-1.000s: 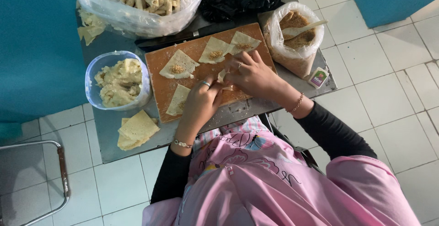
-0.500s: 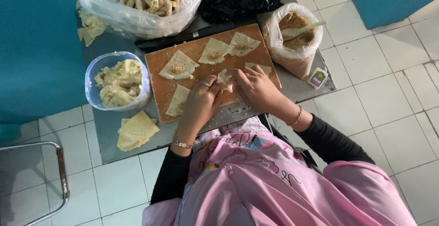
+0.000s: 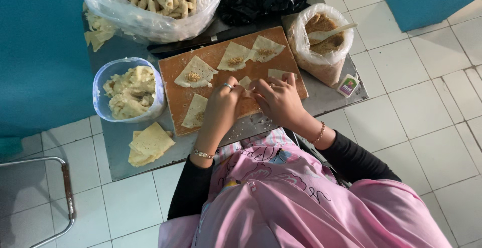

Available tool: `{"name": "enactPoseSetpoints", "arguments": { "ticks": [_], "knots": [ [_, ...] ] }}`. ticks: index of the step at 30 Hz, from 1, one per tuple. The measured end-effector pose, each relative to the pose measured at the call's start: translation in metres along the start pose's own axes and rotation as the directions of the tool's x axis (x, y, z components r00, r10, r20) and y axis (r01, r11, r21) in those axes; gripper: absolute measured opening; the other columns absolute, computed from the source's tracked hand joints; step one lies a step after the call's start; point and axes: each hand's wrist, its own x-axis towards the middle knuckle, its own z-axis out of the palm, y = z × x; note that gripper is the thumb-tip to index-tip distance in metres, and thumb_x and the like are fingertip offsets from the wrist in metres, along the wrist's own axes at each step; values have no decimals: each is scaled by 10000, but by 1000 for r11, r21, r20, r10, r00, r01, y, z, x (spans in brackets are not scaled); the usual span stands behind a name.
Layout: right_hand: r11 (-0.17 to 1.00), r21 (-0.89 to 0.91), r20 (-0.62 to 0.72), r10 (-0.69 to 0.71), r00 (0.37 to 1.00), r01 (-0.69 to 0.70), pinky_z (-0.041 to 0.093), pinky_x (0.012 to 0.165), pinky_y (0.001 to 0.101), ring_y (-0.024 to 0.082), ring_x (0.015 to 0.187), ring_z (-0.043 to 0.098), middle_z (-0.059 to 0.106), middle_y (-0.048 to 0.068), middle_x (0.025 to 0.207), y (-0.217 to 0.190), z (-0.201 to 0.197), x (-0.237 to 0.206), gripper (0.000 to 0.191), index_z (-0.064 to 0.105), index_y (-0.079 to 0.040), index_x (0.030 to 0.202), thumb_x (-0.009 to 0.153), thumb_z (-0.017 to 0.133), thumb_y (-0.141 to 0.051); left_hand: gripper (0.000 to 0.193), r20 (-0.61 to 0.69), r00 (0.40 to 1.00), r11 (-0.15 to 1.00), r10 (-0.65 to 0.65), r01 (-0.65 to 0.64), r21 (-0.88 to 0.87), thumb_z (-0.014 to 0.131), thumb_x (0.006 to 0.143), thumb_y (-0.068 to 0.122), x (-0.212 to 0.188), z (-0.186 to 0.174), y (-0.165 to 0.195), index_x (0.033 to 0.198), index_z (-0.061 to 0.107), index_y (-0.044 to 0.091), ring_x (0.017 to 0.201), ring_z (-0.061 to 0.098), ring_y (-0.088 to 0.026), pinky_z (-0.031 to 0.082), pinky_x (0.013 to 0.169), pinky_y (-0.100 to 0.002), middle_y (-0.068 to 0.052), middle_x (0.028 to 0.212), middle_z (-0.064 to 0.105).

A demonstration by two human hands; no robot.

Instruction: The person sits at a small metal table and fills triangular pastry wrappers with filling taken by hand from a plastic container, then folds and presses each wrapper closed on a wooden board, setting finished pieces aside and reaching for new wrappers. A bag of brown filling with a spoon and a bag of finished snack pieces sit on the table.

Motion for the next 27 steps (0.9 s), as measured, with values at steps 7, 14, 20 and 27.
{"name": "enactPoseSetpoints", "arguments": {
  "ticks": [7, 14, 20, 27],
  "knots": [
    [999, 32, -4, 34, 999, -34, 374, 901, 441, 237, 1048, 630, 730, 8, 1094, -3, 7, 9, 164, 718, -155, 1046, 882, 728, -152, 139, 28, 1000, 996, -5, 7, -86, 623, 873, -52, 14, -7, 1, 990, 690, -16, 877, 667, -335, 522, 745, -438, -146, 985, 607],
    [994, 86, -65, 68, 996, -62, 397, 916, 427, 282, 1072, 562, 666, 37, 1140, -5, 8, 6, 237, 758, -180, 1033, 804, 753, -116, 130, -28, 990, 975, 139, -132, 177, 636, 857, 9, 11, -19, 4, 961, 713, 14, 1031, 583, -282, 471, 901, -425, -82, 1040, 599],
    [988, 130, -39, 91, 995, -85, 456, 911, 409, 291, 1060, 558, 639, 67, 1116, -11, 7, 1, 275, 759, -117, 1086, 824, 730, -40, 66, 12, 984, 954, 180, -177, 243, 666, 869, 89, 4, -26, 1, 879, 724, 58, 1074, 559, -230, 374, 950, -436, -39, 1091, 608],
    [983, 170, -53, 83, 995, -73, 490, 914, 416, 315, 1035, 562, 640, 103, 1100, -17, 6, 2, 190, 749, -74, 1051, 875, 765, -143, 78, 92, 973, 935, 210, -227, 271, 685, 860, 68, 12, -33, -11, 805, 734, 96, 1101, 566, -201, 355, 980, -438, -5, 1125, 622]
  ]
}}
